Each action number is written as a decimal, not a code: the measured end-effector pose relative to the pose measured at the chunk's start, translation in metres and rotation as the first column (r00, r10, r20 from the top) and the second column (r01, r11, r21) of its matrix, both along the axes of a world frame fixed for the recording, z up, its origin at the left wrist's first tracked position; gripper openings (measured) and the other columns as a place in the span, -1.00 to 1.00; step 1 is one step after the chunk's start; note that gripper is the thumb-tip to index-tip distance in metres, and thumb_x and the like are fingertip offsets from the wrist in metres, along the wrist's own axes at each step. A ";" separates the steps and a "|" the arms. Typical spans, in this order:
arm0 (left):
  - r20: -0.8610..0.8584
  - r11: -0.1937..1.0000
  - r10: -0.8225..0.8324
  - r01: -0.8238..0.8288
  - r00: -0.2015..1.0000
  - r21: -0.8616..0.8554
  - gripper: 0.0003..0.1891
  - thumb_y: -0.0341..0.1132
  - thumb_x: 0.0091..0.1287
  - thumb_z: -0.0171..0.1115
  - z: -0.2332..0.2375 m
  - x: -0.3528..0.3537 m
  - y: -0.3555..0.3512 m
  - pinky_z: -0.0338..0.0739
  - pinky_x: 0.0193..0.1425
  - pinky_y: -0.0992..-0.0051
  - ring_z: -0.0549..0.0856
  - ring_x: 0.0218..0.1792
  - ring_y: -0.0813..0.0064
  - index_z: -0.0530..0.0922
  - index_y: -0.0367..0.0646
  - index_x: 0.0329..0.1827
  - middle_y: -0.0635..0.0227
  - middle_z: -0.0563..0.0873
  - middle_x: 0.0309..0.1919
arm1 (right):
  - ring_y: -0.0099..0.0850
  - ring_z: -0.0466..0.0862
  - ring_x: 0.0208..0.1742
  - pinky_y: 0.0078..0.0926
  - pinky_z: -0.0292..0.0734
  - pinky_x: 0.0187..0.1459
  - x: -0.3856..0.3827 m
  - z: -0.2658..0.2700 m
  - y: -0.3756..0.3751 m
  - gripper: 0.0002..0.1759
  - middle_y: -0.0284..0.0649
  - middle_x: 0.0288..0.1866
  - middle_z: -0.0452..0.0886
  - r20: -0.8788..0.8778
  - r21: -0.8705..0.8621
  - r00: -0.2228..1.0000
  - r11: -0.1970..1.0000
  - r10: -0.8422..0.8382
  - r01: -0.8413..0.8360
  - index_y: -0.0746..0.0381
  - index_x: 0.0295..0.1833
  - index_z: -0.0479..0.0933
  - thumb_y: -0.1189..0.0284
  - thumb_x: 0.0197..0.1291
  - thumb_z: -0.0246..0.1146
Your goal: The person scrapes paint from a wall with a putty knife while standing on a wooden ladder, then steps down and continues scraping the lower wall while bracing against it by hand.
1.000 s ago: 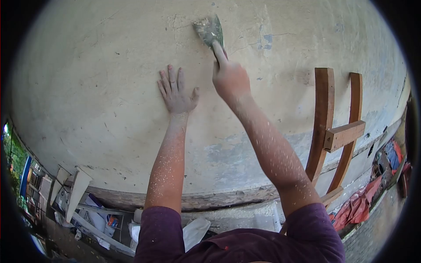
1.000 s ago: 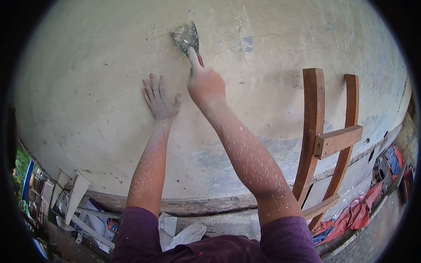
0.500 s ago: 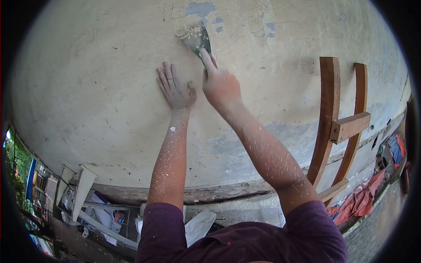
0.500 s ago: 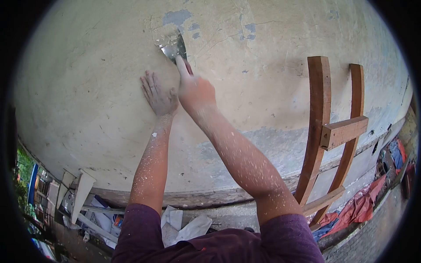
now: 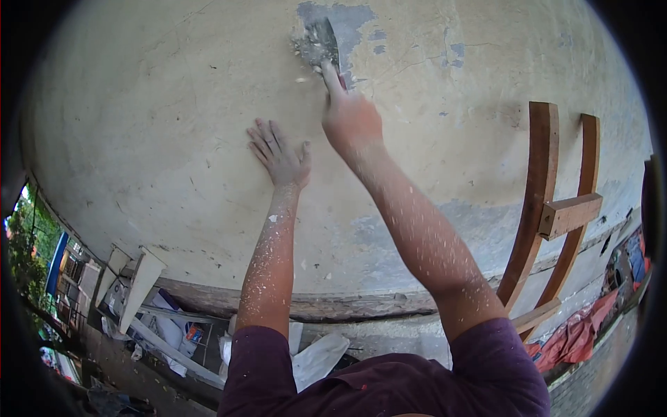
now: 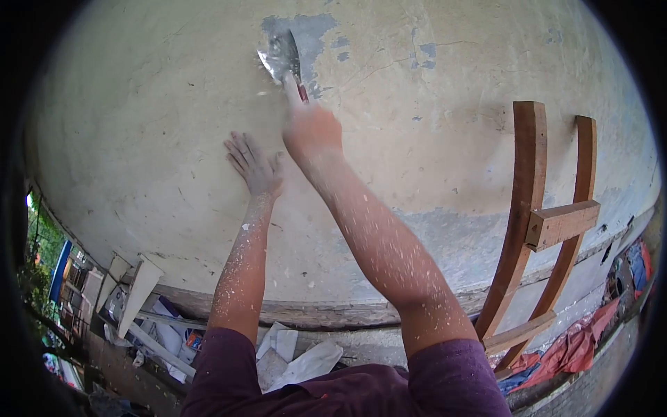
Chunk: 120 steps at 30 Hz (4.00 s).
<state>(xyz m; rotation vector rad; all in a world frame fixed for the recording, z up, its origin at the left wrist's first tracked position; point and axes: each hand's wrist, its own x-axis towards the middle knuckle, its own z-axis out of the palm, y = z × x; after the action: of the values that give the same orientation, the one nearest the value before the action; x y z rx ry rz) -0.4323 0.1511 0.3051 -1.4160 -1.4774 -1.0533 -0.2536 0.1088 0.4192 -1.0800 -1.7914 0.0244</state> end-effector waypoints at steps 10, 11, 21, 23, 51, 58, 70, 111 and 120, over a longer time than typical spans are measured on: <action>0.240 0.968 0.066 -0.003 0.969 -0.252 0.16 0.13 0.12 0.29 -0.020 -0.022 -0.040 -0.35 0.49 -0.12 -0.36 0.49 -0.23 -0.28 -0.33 0.50 -0.16 -0.35 0.49 | 0.08 0.66 -0.41 0.04 0.55 -0.32 -0.015 -0.107 -0.017 -0.33 0.12 -0.38 0.63 0.101 -0.088 0.991 0.993 0.093 -0.084 -0.03 0.48 0.07 0.48 0.23 -0.05; 0.269 0.955 0.065 0.018 0.961 -0.295 0.18 0.14 0.11 0.31 -0.020 -0.024 -0.043 -0.34 0.49 -0.11 -0.37 0.48 -0.24 -0.31 -0.34 0.50 -0.19 -0.37 0.48 | 0.08 0.66 -0.41 0.04 0.55 -0.32 -0.019 -0.103 -0.019 -0.33 0.12 -0.38 0.63 0.104 -0.082 0.989 0.992 0.101 -0.093 -0.03 0.48 0.07 0.48 0.23 -0.05; 0.288 0.952 0.084 0.009 0.954 -0.306 0.29 0.30 0.01 0.33 -0.032 -0.026 -0.035 -0.43 0.46 -0.15 -0.43 0.47 -0.25 -0.31 -0.34 0.50 -0.19 -0.39 0.48 | 0.09 0.66 -0.24 0.01 0.55 -0.18 -0.064 0.051 -0.004 -0.33 0.14 -0.33 0.63 0.077 0.072 0.994 0.994 0.082 -0.088 0.02 0.49 0.06 0.50 0.22 -0.08; 0.257 0.924 0.141 -0.033 0.956 -0.381 0.31 0.32 0.02 0.31 -0.032 -0.030 -0.034 -0.50 0.46 -0.14 -0.48 0.46 -0.23 -0.33 -0.35 0.49 -0.18 -0.42 0.48 | 0.08 0.66 -0.29 0.01 0.55 -0.23 -0.048 -0.006 -0.015 -0.33 0.13 -0.37 0.62 0.090 -0.053 0.991 0.995 0.094 -0.090 0.00 0.49 0.06 0.50 0.23 -0.08; 0.308 0.908 0.130 0.012 0.942 -0.419 0.30 0.19 0.03 0.39 -0.029 -0.031 -0.037 -0.54 0.46 -0.10 -0.52 0.47 -0.15 -0.37 -0.31 0.50 -0.11 -0.49 0.48 | 0.08 0.65 -0.32 0.02 0.55 -0.26 0.078 0.048 0.028 -0.47 0.10 -0.34 0.64 -0.098 0.167 0.969 0.956 -0.227 0.240 -0.12 0.44 0.16 0.30 0.36 -0.05; 0.284 0.929 0.116 -0.003 0.952 -0.371 0.29 0.26 0.03 0.36 -0.033 -0.031 -0.035 -0.53 0.44 -0.16 -0.53 0.45 -0.21 -0.32 -0.34 0.50 -0.17 -0.47 0.47 | 0.00 0.63 -0.44 -0.03 0.50 -0.37 0.086 -0.112 0.006 -0.37 0.07 -0.43 0.61 -0.138 0.070 0.978 0.983 -0.158 0.169 -0.08 0.48 0.13 0.43 0.30 0.05; 0.288 0.911 0.136 -0.005 0.948 -0.413 0.29 0.27 0.05 0.34 -0.032 -0.031 -0.034 -0.54 0.46 -0.13 -0.54 0.45 -0.19 -0.36 -0.32 0.50 -0.15 -0.49 0.47 | 0.06 0.65 -0.24 -0.05 0.54 -0.19 0.106 0.033 0.020 -0.45 0.15 -0.29 0.63 -0.130 0.121 0.961 0.958 -0.243 0.259 -0.02 0.41 0.25 0.38 0.29 0.04; 0.285 0.918 0.122 0.001 0.951 -0.396 0.29 0.34 0.02 0.28 -0.032 -0.037 -0.033 -0.55 0.43 -0.19 -0.53 0.46 -0.19 -0.31 -0.29 0.51 -0.16 -0.47 0.47 | 0.07 0.60 -0.46 0.03 0.47 -0.40 0.027 -0.075 0.000 -0.32 0.11 -0.45 0.60 0.053 0.020 0.998 0.999 -0.035 0.034 -0.07 0.49 0.09 0.46 0.26 0.05; 0.302 0.915 0.094 0.037 0.949 -0.402 0.28 0.34 0.03 0.28 -0.034 -0.037 -0.034 -0.58 0.43 -0.19 -0.53 0.45 -0.18 -0.32 -0.26 0.52 -0.16 -0.48 0.47 | 0.06 0.66 -0.25 0.00 0.55 -0.19 -0.016 -0.001 -0.008 -0.27 0.15 -0.23 0.63 0.171 -0.059 0.985 0.998 -0.012 0.022 -0.01 0.51 0.00 0.52 0.19 -0.07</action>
<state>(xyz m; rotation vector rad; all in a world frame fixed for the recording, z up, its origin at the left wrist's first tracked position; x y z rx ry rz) -0.4697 0.1168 0.2711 -1.5478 -2.0376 -1.0297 -0.2694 0.1009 0.4178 -1.1699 -1.9447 -0.0248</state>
